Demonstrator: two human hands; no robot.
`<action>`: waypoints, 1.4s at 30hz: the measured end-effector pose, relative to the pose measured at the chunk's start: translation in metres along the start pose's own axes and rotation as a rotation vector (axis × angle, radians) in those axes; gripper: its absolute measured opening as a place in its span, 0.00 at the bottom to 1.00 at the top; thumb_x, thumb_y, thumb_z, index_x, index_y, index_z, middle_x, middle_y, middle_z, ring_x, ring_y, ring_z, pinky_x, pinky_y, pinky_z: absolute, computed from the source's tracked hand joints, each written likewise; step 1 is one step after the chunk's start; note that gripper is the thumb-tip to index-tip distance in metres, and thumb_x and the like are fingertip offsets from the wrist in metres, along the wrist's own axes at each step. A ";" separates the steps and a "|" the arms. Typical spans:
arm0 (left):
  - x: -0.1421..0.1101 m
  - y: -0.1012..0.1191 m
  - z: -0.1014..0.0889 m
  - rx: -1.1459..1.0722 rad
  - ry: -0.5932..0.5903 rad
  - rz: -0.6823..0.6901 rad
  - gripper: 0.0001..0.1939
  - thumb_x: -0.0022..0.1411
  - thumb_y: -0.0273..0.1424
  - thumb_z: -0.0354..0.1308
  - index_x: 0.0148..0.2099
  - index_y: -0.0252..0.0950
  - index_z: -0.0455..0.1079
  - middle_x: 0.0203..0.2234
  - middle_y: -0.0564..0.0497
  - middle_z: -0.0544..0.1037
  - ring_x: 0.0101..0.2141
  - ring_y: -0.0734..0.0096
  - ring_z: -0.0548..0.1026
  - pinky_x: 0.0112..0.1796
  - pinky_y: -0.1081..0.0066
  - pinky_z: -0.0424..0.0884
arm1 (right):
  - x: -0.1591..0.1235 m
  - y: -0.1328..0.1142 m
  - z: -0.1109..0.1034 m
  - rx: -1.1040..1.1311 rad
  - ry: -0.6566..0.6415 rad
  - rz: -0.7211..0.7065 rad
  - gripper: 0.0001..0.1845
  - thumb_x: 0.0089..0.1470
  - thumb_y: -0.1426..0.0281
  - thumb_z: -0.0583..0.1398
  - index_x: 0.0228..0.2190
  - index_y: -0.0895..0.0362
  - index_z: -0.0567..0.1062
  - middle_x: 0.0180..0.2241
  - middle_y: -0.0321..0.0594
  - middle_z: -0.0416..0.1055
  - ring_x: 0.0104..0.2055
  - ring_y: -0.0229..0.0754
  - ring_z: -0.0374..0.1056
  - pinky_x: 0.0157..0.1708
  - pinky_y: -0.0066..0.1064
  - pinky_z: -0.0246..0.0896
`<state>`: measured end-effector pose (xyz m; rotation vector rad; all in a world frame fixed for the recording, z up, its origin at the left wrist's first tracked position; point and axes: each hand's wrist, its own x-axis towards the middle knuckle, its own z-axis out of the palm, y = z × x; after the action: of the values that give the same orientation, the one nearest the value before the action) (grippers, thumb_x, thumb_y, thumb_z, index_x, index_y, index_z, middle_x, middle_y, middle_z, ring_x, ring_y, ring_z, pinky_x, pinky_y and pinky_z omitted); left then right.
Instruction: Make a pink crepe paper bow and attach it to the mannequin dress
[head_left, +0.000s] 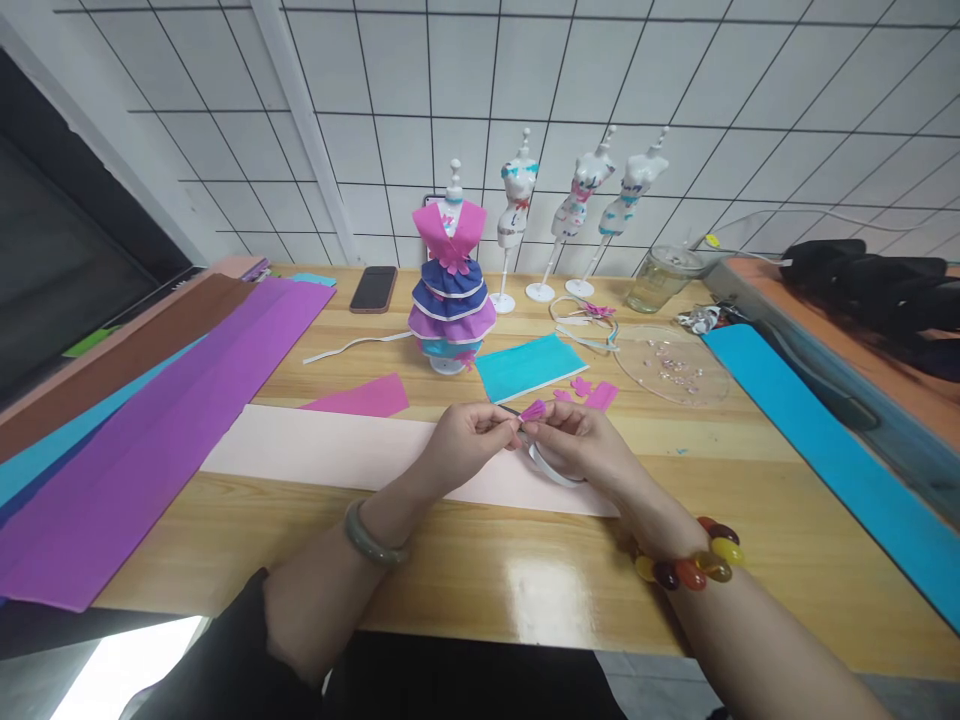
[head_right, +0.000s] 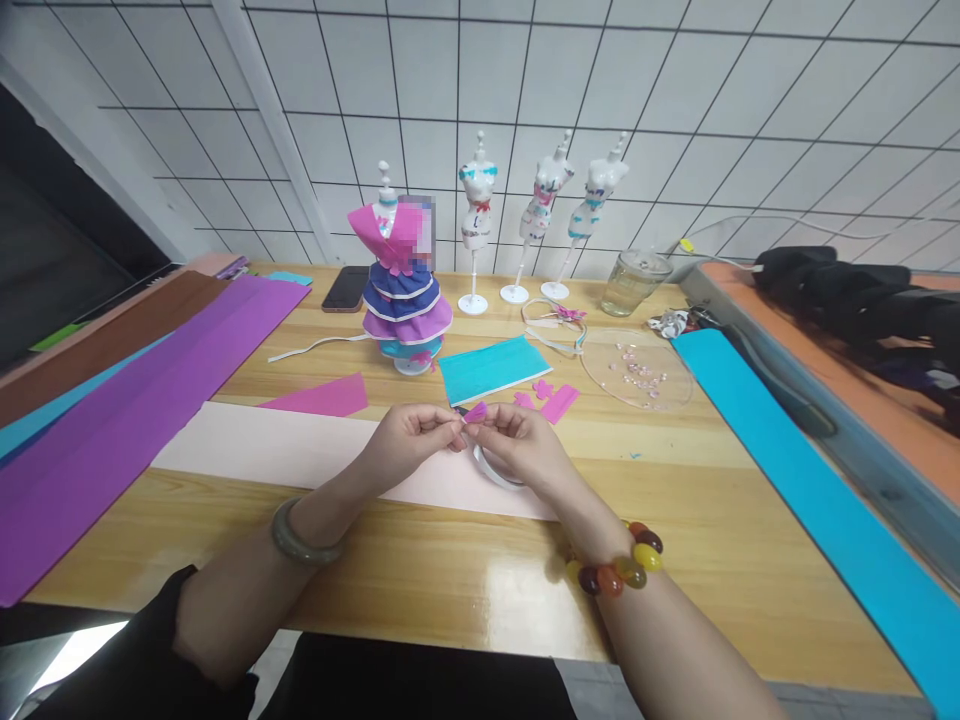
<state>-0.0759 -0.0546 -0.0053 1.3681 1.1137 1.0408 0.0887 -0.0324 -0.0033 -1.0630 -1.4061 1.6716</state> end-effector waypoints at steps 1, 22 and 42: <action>0.000 -0.001 0.000 0.004 -0.008 0.004 0.10 0.55 0.34 0.54 0.28 0.32 0.72 0.24 0.49 0.76 0.29 0.71 0.72 0.35 0.72 0.67 | 0.000 0.000 0.000 0.001 0.001 0.000 0.12 0.41 0.62 0.65 0.26 0.58 0.74 0.16 0.31 0.67 0.14 0.28 0.52 0.14 0.24 0.41; 0.002 0.000 -0.008 0.164 0.078 0.105 0.11 0.57 0.36 0.52 0.32 0.33 0.71 0.28 0.50 0.76 0.31 0.71 0.71 0.32 0.74 0.65 | -0.001 -0.005 -0.012 0.052 0.031 -0.021 0.15 0.43 0.64 0.65 0.35 0.56 0.76 0.34 0.41 0.76 0.33 0.38 0.71 0.36 0.30 0.65; 0.007 0.003 -0.012 -0.325 -0.101 -0.007 0.09 0.57 0.35 0.54 0.35 0.32 0.64 0.33 0.45 0.76 0.36 0.69 0.74 0.41 0.65 0.69 | 0.008 -0.001 -0.044 -0.497 0.233 -0.055 0.15 0.48 0.61 0.59 0.34 0.58 0.77 0.34 0.43 0.75 0.35 0.45 0.68 0.36 0.37 0.61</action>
<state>-0.0865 -0.0455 -0.0010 1.1420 0.8323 1.0825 0.1255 -0.0063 -0.0067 -1.4226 -1.7159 1.1351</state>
